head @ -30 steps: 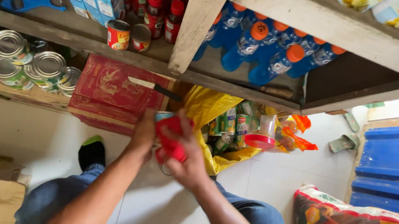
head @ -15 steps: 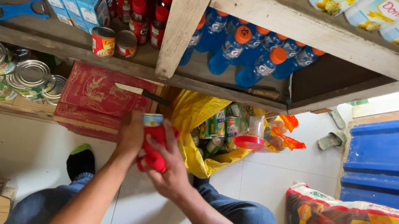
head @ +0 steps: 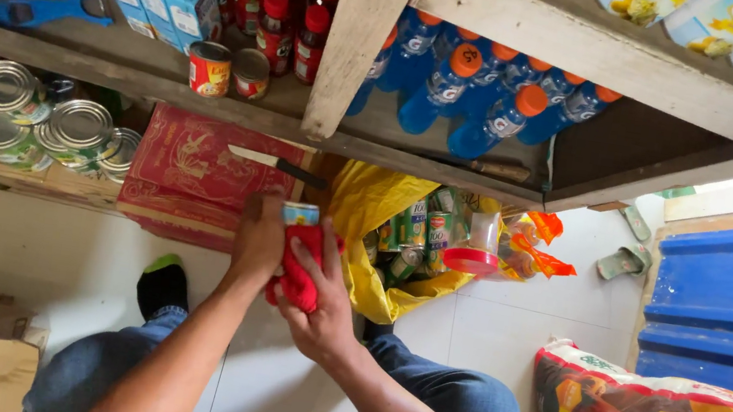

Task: The person cleans a food can by holding it in one hand and wiping its surface with a cloth held in the other hand.

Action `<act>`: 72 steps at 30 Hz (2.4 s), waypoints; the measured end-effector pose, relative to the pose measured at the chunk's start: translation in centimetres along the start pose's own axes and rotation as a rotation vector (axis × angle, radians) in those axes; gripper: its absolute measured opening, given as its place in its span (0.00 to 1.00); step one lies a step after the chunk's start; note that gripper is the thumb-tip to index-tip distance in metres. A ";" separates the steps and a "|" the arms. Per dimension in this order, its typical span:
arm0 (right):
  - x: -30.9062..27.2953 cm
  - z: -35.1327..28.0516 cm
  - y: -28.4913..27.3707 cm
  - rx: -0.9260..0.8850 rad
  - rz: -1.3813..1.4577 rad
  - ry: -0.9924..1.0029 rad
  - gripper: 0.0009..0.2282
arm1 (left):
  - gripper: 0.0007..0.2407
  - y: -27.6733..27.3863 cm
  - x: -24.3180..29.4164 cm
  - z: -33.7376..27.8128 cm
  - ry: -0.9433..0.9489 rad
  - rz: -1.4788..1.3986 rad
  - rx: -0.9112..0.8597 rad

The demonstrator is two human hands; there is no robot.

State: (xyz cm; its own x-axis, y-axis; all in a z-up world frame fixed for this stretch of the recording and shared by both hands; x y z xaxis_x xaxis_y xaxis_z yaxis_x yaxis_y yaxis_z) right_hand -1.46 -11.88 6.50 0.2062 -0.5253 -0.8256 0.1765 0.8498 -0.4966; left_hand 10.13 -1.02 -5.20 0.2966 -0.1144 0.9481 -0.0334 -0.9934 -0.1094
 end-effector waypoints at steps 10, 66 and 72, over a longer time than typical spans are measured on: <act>2.0 1.9 -2.3 0.024 0.086 0.100 0.24 | 0.37 1.1 2.5 -2.0 -0.017 0.008 -0.065; -0.3 1.8 -1.8 -0.069 0.103 -0.001 0.20 | 0.28 -0.7 3.9 -1.4 -0.107 -0.409 0.045; 2.3 2.8 -3.9 -0.003 0.238 0.062 0.17 | 0.27 2.7 4.9 -2.8 -0.058 -0.417 -0.273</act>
State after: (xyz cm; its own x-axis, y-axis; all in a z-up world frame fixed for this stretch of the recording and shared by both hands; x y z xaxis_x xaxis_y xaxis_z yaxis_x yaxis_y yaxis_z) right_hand 1.06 -16.58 7.30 0.1819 -0.3070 -0.9342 0.1272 0.9494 -0.2872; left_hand 8.85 -4.29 0.02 0.3901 0.2846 0.8757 -0.1471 -0.9196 0.3644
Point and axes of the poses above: each hand's wrist, its own z-axis towards the middle knuckle, its own y-axis out of the palm, x = y × z, the point moved 9 cm from there along z, towards the middle knuckle, and after that the axes turned 3 degrees about -z, right-handed, at the moved point
